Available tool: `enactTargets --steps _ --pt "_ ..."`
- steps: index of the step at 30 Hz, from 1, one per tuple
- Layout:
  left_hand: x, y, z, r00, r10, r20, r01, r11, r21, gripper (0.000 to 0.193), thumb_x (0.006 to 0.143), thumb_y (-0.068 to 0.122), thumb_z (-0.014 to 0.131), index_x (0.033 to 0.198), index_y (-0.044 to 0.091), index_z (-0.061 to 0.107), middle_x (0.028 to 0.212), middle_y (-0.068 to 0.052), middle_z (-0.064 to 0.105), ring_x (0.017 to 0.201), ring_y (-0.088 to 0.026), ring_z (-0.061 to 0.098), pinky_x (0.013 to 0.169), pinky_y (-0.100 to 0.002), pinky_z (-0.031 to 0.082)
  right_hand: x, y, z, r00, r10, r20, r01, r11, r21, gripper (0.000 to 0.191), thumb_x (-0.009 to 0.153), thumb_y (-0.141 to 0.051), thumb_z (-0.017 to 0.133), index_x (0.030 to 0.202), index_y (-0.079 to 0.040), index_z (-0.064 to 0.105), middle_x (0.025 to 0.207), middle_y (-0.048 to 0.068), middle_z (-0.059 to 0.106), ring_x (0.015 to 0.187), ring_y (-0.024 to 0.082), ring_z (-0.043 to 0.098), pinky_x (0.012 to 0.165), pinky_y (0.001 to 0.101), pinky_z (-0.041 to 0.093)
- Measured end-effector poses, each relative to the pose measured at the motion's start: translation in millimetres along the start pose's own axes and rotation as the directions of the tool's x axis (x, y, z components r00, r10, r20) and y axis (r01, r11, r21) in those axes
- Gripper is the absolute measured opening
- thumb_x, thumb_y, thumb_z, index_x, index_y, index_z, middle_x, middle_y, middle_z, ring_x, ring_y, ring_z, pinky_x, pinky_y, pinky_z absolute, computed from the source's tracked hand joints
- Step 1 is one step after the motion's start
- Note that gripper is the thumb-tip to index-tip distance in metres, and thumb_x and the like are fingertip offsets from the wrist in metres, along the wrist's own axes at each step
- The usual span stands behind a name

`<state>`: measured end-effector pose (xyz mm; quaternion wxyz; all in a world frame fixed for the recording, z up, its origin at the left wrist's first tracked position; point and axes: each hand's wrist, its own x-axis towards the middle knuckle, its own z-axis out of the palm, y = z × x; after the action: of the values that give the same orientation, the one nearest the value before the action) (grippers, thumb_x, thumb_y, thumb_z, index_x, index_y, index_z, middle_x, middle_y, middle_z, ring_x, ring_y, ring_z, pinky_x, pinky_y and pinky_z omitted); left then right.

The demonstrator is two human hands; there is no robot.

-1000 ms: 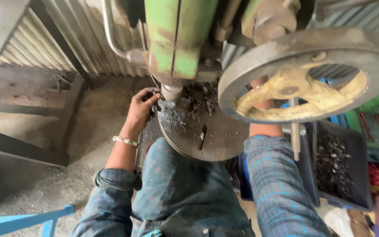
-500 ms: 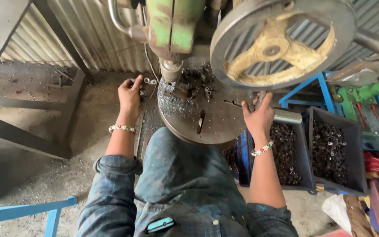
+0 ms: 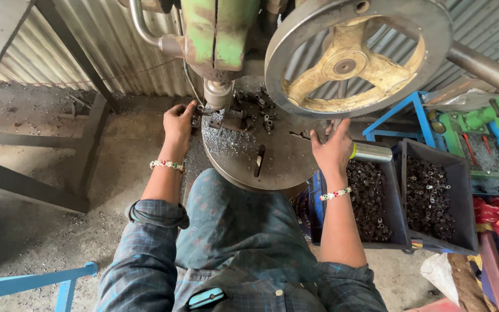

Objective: The person sits at a bench drill press and machines small hexagonal metal fittings one at a time, holding each part under the spinning drill bit, then placing the drilled part into a bin of finished pieces. A second person nearby sorts parts in the bins.

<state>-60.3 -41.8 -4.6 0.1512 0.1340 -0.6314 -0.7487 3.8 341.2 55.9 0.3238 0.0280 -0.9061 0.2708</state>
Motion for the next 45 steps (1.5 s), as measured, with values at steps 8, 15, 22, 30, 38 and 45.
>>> enactTargets --steps 8,15,22,30,38,45 --pt "-15.5 -22.8 27.2 0.971 -0.202 0.131 0.217 0.97 -0.113 0.026 0.098 0.026 0.072 0.092 0.001 0.068 0.069 -0.001 0.063 0.05 -0.011 0.053 0.04 -0.028 0.04 1.3 3.6 6.2 0.999 0.041 0.003 -0.041 0.996 0.078 0.064 0.08 -0.015 0.087 0.126 0.0 0.045 0.092 0.012 0.063 0.079 0.034 0.068 0.074 0.0454 0.055" --pt "-10.2 -18.0 -2.6 0.945 -0.316 0.09 0.321 0.831 -0.455 0.018 0.096 0.025 0.071 0.089 0.009 0.068 0.069 0.001 0.064 0.05 -0.01 0.054 0.041 -0.026 0.039 -1.0 20.0 15.4 1.0 -0.003 -0.016 0.003 1.0 0.006 0.058 0.08 -0.019 0.088 0.116 0.001 0.047 0.091 0.014 0.065 0.081 0.038 0.067 0.075 0.0485 0.053" --pt "-5.8 -13.9 -0.9 0.979 -0.178 0.099 0.199 0.939 -0.282 0.021 0.098 0.023 0.074 0.086 0.006 0.068 0.07 0.003 0.06 0.053 -0.006 0.049 0.044 -0.026 0.037 1.4 23.8 22.6 1.0 0.019 -0.01 -0.019 0.999 -0.034 0.057 0.081 -0.02 0.088 0.115 0.002 0.048 0.089 0.013 0.065 0.079 0.035 0.068 0.074 0.0467 0.054" --pt "3.7 -4.1 11.5 0.988 -0.101 0.118 0.108 0.993 -0.056 0.02 0.097 0.023 0.073 0.087 0.005 0.072 0.068 0.003 0.061 0.054 -0.004 0.048 0.046 -0.025 0.038 2.9 20.8 20.4 0.999 0.052 0.008 -0.052 0.998 0.019 0.054 0.081 -0.018 0.088 0.114 0.002 0.05 0.092 0.015 0.065 0.079 0.033 0.069 0.072 0.0439 0.055" --pt "5.8 -3.2 4.8 0.943 -0.19 0.274 0.234 0.963 -0.136 0.025 0.097 0.023 0.074 0.082 0.004 0.067 0.064 0.003 0.057 0.049 -0.005 0.045 0.043 -0.025 0.032 17.3 36.2 44.2 0.975 -0.219 0.037 0.217 0.906 -0.363 0.053 0.075 -0.026 0.087 0.114 -0.008 0.057 0.116 0.024 0.065 0.115 0.042 0.059 0.095 0.0469 0.048" --pt "14.7 -10.3 5.4 0.945 -0.192 0.263 0.228 0.967 -0.113 0.019 0.096 0.022 0.075 0.092 0.003 0.073 0.073 0.004 0.062 0.061 -0.004 0.05 0.051 -0.024 0.039 116.5 31.9 92.6 1.0 0.012 0.012 -0.01 0.986 -0.165 0.053 0.08 -0.031 0.085 0.122 -0.01 0.058 0.125 0.022 0.065 0.121 0.037 0.058 0.101 0.0441 0.047"
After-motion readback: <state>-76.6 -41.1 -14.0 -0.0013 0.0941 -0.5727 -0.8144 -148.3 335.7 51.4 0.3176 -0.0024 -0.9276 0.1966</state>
